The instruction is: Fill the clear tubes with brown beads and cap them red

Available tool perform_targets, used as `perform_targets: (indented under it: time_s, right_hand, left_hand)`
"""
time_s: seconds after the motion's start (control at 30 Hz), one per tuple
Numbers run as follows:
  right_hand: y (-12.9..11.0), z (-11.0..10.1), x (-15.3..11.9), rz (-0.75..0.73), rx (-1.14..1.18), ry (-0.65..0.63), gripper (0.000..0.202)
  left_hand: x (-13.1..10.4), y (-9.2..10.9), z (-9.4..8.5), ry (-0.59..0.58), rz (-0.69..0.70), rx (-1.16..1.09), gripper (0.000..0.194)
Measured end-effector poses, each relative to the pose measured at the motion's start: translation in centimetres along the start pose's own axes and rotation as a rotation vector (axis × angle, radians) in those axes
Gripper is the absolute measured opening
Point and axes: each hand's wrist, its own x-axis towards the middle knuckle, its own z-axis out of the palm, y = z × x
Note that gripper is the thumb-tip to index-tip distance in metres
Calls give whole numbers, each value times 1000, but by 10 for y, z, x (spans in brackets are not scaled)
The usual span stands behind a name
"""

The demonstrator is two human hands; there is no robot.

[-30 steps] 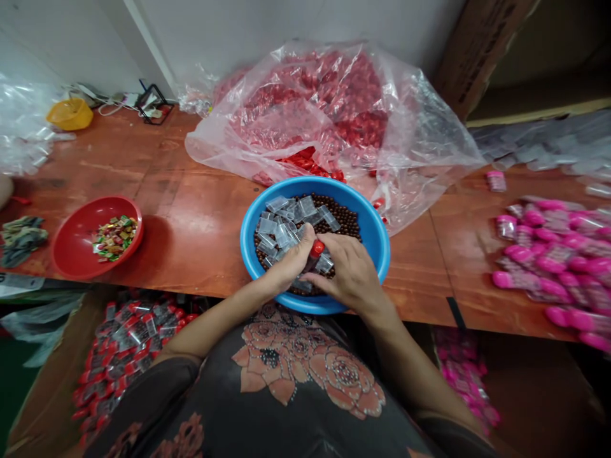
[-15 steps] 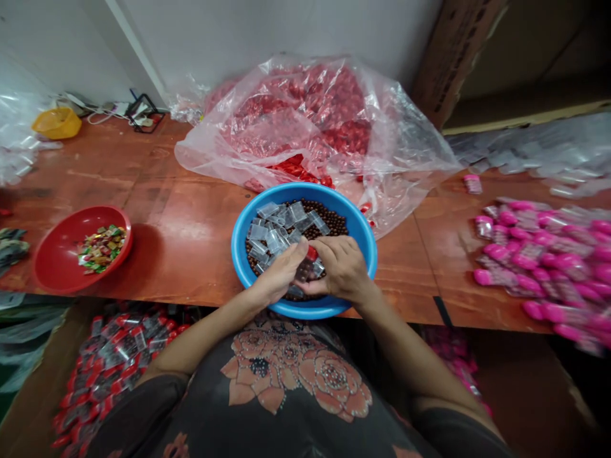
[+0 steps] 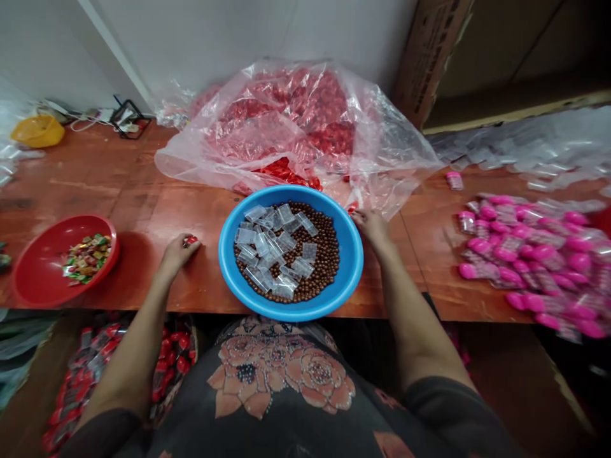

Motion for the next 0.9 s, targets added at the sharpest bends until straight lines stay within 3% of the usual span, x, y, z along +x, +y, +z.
perform_targets:
  time_s: [0.03,0.1,0.17,0.2,0.27,0.3,0.33,0.4,0.5,0.6,0.73,0.9]
  right_hand:
    - [3,4,1,-6,-1,-16,36]
    - [5,12,0,-10,1,-30,37]
    - [8,17,-2,-10,8,-23,41]
    - [10,18,-3,-12,15,-19,43]
    - [15,21,-3,-18,30,-11,45]
    - [18,22,-4,-19,36,-5,46]
    - [20,22,-4,-19,41,3,45]
    - [24,21,-4,-7,41,37,44]
    - [27,18,-8,5,26,105,46]
    - [27,19,-14,-44,33,89,47]
    - [31,23,-23,-141,93,-23,41]
    - [41,17,-29,-229,210,-114,36]
  left_hand:
    - [2,2,-1,18,15,67,30]
    - [-1,25,-8,189,96,113,33]
    - [-14,69,-13,345,261,29,33]
    - [-24,95,-12,315,360,-45,32]
    - [-48,147,1,88,544,-142,31]
    - [-61,170,13,-90,616,-123,32]
    - [-73,189,28,-240,657,-68,34]
    - [-90,216,62,-408,663,49,40]
    - [-98,234,105,-503,659,172,37]
    - [-93,237,127,-557,671,214,26]
    - [-92,241,134,-604,625,183,34]
    - [-80,248,124,-702,535,161,29]
